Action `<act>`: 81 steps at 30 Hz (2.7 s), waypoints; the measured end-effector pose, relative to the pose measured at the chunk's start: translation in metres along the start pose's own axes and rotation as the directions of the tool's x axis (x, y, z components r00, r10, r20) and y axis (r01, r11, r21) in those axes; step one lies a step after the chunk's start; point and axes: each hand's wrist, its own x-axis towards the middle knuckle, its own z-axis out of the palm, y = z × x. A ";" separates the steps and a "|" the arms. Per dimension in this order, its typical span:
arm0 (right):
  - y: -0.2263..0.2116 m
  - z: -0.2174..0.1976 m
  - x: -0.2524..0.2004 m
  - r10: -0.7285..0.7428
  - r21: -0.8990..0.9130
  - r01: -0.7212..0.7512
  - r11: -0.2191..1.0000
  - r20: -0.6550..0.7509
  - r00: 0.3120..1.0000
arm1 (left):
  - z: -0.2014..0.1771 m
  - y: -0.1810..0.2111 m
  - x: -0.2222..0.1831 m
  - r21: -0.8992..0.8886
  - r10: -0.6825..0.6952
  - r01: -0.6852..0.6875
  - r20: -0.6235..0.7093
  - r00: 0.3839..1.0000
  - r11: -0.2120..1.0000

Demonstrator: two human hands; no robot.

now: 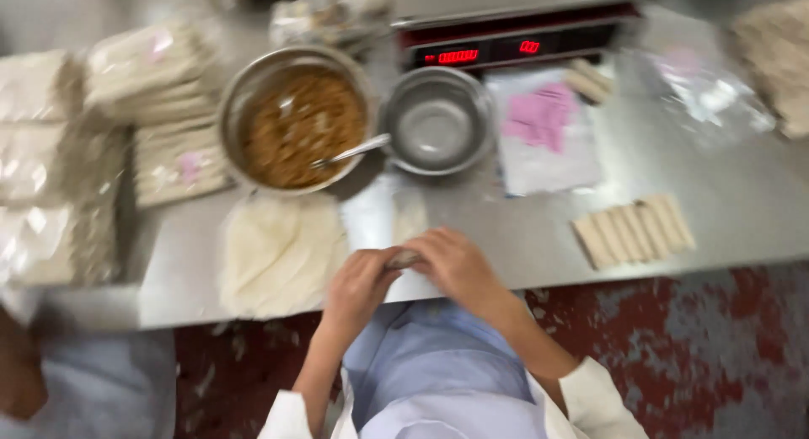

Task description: Rolling crackers by placing filling on a wrapper and rolling it into a cylinder.

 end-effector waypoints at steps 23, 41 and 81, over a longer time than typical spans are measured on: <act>-0.006 -0.020 0.016 0.138 -0.209 -0.131 0.969 0.017 0.990 | 0.028 -0.027 0.019 0.142 0.094 -0.102 0.059 0.994 0.985; 0.010 -0.019 0.029 0.099 -0.340 -0.075 0.937 0.052 0.994 | 0.018 -0.022 0.039 0.363 0.065 -0.097 0.098 0.993 0.927; 0.007 0.000 -0.011 -0.061 -0.403 0.044 0.914 -0.030 0.998 | 0.040 -0.012 -0.005 0.318 -0.002 -0.013 0.046 0.999 0.948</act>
